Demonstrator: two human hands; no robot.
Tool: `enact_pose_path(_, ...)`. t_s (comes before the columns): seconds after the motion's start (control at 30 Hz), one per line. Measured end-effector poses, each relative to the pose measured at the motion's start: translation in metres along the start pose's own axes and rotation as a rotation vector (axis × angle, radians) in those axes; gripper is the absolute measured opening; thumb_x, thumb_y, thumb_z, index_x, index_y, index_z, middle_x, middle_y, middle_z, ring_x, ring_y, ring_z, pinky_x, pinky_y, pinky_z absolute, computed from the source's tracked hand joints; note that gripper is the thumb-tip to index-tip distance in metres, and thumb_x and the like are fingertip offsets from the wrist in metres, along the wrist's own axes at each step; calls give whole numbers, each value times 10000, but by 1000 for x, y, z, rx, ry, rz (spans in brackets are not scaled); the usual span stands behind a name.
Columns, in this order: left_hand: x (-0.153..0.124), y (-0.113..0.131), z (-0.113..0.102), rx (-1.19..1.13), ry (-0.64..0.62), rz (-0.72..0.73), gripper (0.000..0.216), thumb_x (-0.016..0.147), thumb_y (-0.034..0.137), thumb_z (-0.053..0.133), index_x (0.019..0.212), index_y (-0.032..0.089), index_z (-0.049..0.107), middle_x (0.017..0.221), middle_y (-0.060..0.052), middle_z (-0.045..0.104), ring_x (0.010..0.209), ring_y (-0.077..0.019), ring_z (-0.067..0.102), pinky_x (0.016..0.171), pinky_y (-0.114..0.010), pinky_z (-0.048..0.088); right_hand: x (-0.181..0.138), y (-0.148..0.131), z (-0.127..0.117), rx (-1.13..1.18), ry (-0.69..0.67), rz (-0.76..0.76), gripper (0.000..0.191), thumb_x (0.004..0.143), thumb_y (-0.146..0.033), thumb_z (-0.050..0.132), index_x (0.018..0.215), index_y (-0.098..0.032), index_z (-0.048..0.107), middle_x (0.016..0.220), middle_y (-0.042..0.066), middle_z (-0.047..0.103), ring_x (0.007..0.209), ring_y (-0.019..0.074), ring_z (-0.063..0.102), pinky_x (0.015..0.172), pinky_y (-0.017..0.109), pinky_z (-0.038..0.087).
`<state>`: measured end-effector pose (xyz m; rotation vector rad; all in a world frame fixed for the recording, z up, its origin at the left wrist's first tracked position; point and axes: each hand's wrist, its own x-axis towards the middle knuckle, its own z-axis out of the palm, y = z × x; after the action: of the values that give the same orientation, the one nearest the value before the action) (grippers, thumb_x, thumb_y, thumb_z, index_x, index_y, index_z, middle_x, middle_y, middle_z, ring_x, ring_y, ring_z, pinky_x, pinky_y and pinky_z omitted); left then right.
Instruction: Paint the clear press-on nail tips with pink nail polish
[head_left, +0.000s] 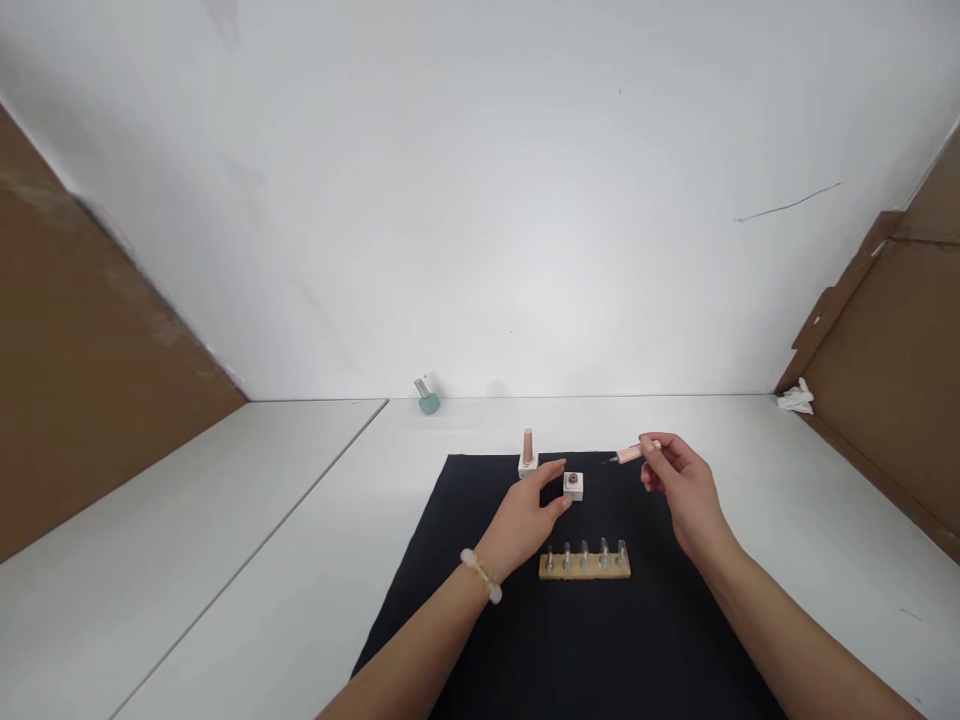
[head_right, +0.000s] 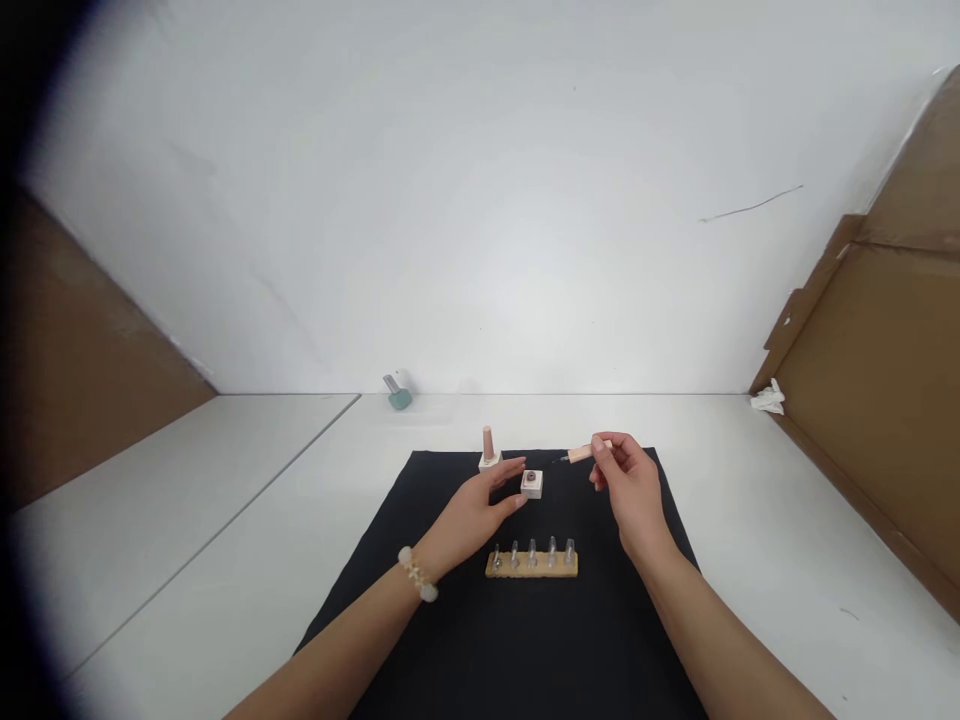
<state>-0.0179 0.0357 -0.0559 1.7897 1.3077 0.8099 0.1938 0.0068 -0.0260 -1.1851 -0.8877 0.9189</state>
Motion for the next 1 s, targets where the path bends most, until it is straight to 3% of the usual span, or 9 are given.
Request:
enact_pose_path(0.13,-33,8,-19,53,18,-43,136,882,195,571,919,236,696,916,-40,780,896,-257,745,845,-380,566,0,-1,-2,26,4,33,408,700,-572,874,831,-207,747,651,-22,606,555,141,530,524,285,426)
enact_pose_path(0.27,-72,3,-30,94,6,-140,124,838,279,589,740,249,659,675,19,658,651,-220,643,606,-310,479,2,-2,-5,84,7,69,407,700,-554,884,847,-201,744,668,-18,629,553,133,523,528,284,442)
enact_pose_path(0.37,-87,-4,-26,108,5,-203,85,782,282,622,731,241,677,682,21,622,654,-216,609,596,-298,448,7,-3,-9,146,20,81,421,706,-558,882,888,-206,742,799,16,713,570,119,512,523,269,456)
enact_pose_path(0.5,-84,-7,-15,124,-1,-247,64,761,288,662,779,234,691,691,27,605,679,-219,595,620,-297,425,13,-2,-15,201,33,100,404,716,-544,886,896,-213,739,945,61,767,574,117,503,492,261,472)
enact_pose_path(0.7,-73,-2,-8,143,-19,-281,100,755,283,672,686,233,620,647,37,588,650,-208,567,587,-280,351,16,1,-17,223,28,135,372,718,-524,882,850,-208,738,945,75,791,542,118,514,462,265,468)
enact_pose_path(1.0,-68,-8,-4,67,-22,-290,182,750,373,690,826,222,758,714,17,634,648,-204,552,605,-295,397,12,3,-13,257,13,214,352,697,-476,904,842,-186,766,881,61,788,543,102,515,479,245,462)
